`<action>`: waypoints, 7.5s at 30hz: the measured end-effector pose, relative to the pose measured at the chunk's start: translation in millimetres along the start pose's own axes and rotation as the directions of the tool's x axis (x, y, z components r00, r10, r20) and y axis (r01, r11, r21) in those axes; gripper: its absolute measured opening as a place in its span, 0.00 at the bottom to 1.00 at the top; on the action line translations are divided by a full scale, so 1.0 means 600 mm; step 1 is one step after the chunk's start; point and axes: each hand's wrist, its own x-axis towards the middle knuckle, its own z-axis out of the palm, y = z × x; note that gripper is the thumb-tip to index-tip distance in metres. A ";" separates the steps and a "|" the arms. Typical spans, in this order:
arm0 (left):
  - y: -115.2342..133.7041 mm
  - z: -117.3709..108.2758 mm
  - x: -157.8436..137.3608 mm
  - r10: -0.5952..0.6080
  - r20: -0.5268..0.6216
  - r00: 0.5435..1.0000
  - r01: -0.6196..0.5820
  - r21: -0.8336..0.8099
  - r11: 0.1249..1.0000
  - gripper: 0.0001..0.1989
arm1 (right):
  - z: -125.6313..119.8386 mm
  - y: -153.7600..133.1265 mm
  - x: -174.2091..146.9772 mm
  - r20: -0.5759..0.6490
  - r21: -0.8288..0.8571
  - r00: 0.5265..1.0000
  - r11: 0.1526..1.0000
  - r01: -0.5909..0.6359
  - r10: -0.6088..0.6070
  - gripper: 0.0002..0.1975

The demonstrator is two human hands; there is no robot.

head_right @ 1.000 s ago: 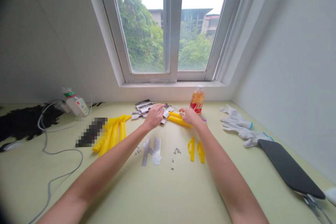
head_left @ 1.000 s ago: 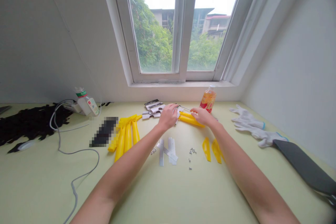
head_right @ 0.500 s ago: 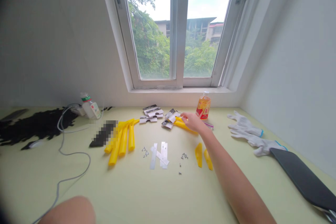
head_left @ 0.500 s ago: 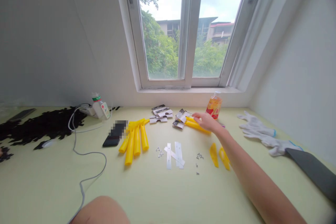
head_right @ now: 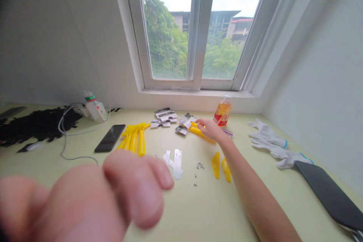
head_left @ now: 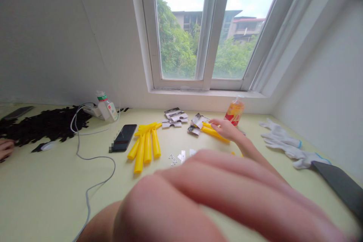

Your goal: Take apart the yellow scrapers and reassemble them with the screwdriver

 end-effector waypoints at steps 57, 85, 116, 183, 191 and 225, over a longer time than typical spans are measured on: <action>-0.268 -0.070 0.175 -0.399 0.418 0.816 0.535 -0.282 0.796 0.30 | 0.093 -0.207 -0.090 0.421 0.018 0.837 0.926 0.377 -0.349 0.45; -0.233 0.017 0.155 -0.315 0.685 0.657 0.587 -0.203 0.784 0.28 | -0.089 -0.133 -0.071 -0.128 0.755 0.981 0.627 0.190 -0.144 0.45; -0.188 0.099 0.112 -0.253 0.830 0.497 0.591 -0.110 0.799 0.24 | -0.084 -0.171 -0.106 -0.060 0.283 0.933 0.890 0.358 -0.356 0.43; -0.250 0.055 0.157 -0.674 0.162 0.720 0.602 -0.628 0.493 0.12 | 0.097 -0.211 -0.095 0.281 0.099 0.853 0.898 0.430 -0.439 0.16; -0.249 0.055 0.157 -0.667 0.173 0.725 0.599 -0.637 0.485 0.13 | 0.145 -0.219 -0.104 0.184 0.013 0.830 0.846 0.533 -0.526 0.07; -0.251 0.055 0.157 -0.637 0.216 0.740 0.613 -0.607 0.505 0.12 | -0.034 0.031 -0.067 0.544 -0.369 0.769 0.919 -0.139 0.334 0.27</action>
